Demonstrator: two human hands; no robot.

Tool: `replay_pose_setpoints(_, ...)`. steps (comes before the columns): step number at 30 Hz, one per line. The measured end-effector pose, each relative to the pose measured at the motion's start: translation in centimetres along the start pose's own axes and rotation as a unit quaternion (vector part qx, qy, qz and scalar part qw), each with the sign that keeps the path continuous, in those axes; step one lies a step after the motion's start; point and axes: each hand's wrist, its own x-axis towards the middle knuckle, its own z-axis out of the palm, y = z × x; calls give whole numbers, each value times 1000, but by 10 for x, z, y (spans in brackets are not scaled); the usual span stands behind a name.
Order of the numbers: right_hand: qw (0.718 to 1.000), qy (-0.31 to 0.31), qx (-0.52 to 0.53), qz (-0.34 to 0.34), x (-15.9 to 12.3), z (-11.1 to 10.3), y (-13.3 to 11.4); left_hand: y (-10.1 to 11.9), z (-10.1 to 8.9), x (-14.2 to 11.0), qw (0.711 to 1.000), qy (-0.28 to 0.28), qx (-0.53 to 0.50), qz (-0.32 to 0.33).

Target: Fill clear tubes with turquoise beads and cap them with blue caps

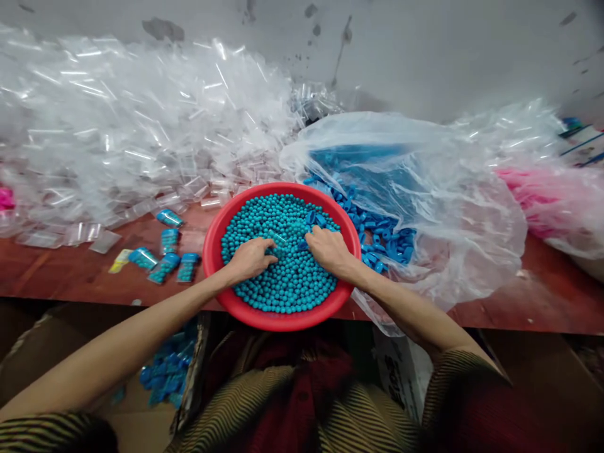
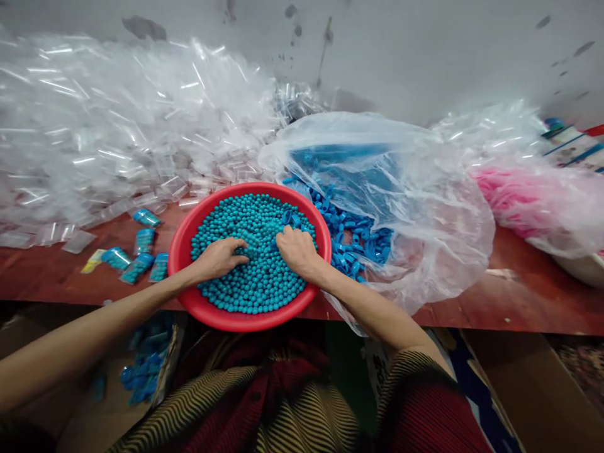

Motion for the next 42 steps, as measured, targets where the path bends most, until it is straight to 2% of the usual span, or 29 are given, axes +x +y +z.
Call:
replay_pose_setpoints(4, 998, 4, 30, -60, -5, 3, 5, 7, -1, -6, 991, 4, -133, -21)
replay_pose_setpoints(7, 989, -5, 75, -124, -9, 3, 12, 12, 1, -12, 951, -27, -305, -44)
replay_pose_setpoints(9, 989, 27, 103, -106, -11, 2, 14, 14, 3, -15, 916, -48, -395, -55)
replay_pose_setpoints(11, 993, 59, 104, -17, -10, 0, 10, 15, 5, -18, 887, -64, -453, -58)
replay_pose_setpoints(13, 993, 52, 83, 60, -7, 0, 0, 16, 5, -20, 863, -72, -496, -60)
replay_pose_setpoints(14, 994, 35, 74, 71, -6, 1, -7, 17, 5, -22, 855, -72, -510, -60)
replay_pose_setpoints(18, 997, 2, 78, 12, -1, 11, -31, 18, 1, -30, 841, -71, -535, -38)
replay_pose_setpoints(21, 993, -11, 104, -50, -3, 16, -29, 17, 0, -35, 825, -94, -557, -20)
replay_pose_setpoints(23, 990, -5, 124, -67, -6, 15, -19, 17, 1, -36, 822, -94, -560, -34)
replay_pose_setpoints(26, 985, 67, 155, -20, -8, 9, -8, 18, 3, -34, 848, -73, -520, -72)
replay_pose_setpoints(28, 969, 105, 222, -6, -7, 6, -7, 21, 5, -32, 865, -67, -492, -73)
replay_pose_setpoints(30, 940, 93, 328, -20, -4, 7, -9, 22, 6, -32, 871, -75, -483, -56)
replay_pose_setpoints(32, 909, 45, 414, -10, -2, 9, -10, 23, 6, -32, 869, -88, -484, -49)
replay_pose_setpoints(34, 896, -17, 443, 13, -4, 12, -7, 23, 5, -34, 865, -95, -490, -59)
replay_pose_setpoints(35, 900, -44, 434, 19, -6, 12, -3, 22, 4, -34, 862, -96, -494, -67)
replay_pose_setpoints(37, 927, -64, 369, 7, -12, 11, 5, 21, 3, -35, 856, -99, -501, -78)
replay_pose_setpoints(40, 980, -2, 192, -46, -20, 5, 15, 20, 1, -35, 849, -106, -511, -81)
replay_pose_setpoints(42, 989, 36, 88, -115, -20, 5, 15, 20, 0, -35, 844, -110, -519, -75)
